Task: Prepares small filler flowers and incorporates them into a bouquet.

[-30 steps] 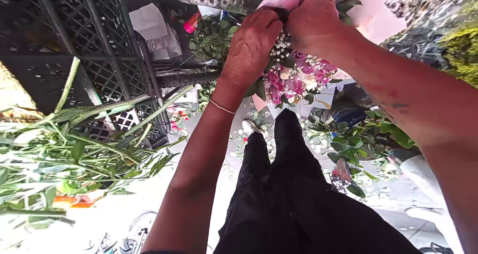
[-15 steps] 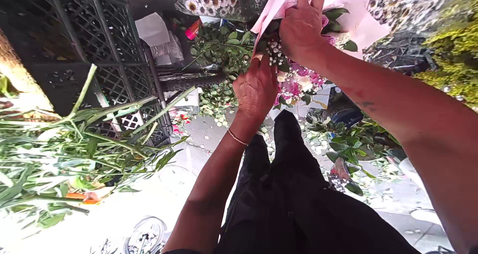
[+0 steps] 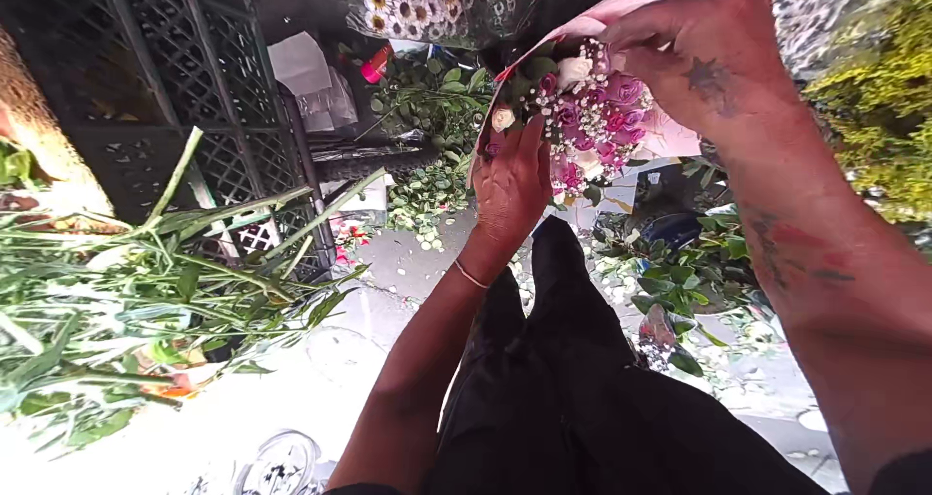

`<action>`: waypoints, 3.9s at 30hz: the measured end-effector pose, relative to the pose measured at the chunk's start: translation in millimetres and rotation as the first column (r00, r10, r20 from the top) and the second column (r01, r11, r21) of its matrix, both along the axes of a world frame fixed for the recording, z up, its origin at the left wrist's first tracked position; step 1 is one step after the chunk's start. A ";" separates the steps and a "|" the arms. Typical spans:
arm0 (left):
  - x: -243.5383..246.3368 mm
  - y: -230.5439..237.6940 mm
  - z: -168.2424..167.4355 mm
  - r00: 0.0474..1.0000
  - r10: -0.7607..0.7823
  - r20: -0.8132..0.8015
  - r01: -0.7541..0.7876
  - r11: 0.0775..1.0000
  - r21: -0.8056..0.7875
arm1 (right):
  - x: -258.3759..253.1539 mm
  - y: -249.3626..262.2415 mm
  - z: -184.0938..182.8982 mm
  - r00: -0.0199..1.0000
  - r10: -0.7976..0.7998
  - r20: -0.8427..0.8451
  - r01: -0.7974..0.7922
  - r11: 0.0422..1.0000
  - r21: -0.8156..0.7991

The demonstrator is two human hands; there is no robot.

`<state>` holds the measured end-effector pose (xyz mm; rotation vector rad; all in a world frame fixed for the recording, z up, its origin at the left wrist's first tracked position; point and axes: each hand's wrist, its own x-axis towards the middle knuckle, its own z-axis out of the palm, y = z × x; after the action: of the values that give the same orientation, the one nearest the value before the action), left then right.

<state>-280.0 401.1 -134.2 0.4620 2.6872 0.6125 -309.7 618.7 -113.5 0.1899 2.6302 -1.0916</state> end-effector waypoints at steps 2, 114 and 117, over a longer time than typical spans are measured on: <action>19.8 -20.8 7.6 1.000 0.002 -0.001 -0.002 0.997 0.074 | 41.0 6.6 -8.9 0.984 -0.120 -0.129 0.118 0.993 -0.026; 121.2 -150.4 111.1 0.919 -0.146 0.366 0.117 0.988 0.101 | 10.2 -58.2 127.6 0.757 0.514 0.403 -0.653 0.587 0.479; 137.5 -176.3 133.6 0.917 -0.141 0.373 0.100 0.987 0.127 | 86.6 -54.1 104.4 0.700 0.669 0.252 -0.714 0.643 0.277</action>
<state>-142.5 224.8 -0.6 0.4770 2.2487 0.7278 -223.2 564.6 -9.1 -0.6297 2.3887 -0.3132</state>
